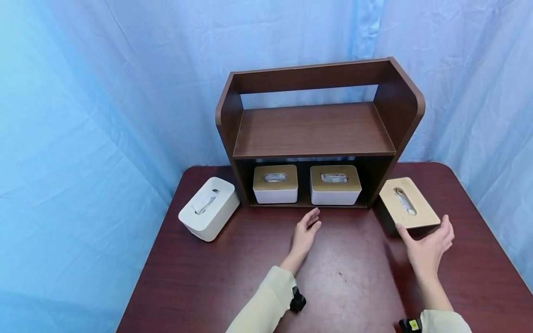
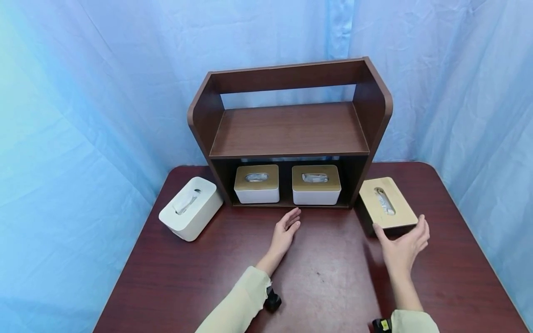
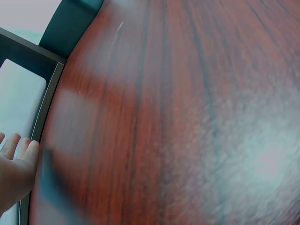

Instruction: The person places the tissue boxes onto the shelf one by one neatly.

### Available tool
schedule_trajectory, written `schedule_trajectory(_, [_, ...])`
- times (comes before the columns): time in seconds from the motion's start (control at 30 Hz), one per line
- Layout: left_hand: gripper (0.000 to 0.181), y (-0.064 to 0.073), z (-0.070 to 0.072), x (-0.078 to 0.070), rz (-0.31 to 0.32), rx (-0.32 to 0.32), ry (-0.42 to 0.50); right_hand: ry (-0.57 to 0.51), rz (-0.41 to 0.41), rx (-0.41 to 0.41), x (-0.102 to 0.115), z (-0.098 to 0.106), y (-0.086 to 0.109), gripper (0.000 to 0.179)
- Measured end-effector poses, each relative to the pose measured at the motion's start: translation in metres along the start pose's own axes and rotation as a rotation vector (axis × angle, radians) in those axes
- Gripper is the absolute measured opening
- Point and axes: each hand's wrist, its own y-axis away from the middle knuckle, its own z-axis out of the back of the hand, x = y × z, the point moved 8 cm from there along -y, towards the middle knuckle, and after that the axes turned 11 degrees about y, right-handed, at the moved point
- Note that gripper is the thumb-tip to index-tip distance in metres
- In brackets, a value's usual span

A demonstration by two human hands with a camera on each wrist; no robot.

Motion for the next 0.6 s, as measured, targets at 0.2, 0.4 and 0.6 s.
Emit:
schedule_trajectory(0.2, [0.042,0.000,-0.004,0.003,0.001,0.008,0.001,0.076,-0.062,0.134,-0.019,-0.016,-0.007,0.128])
schedule_trajectory(0.4, [0.042,0.003,-0.007,0.001,-0.003,0.017,-0.006,0.086,-0.099,0.176,-0.029,-0.023,-0.011,0.131])
schedule_trajectory(0.6, [0.043,0.004,-0.012,0.000,0.002,0.039,-0.006,0.074,-0.103,0.170,-0.034,-0.020,-0.010,0.127])
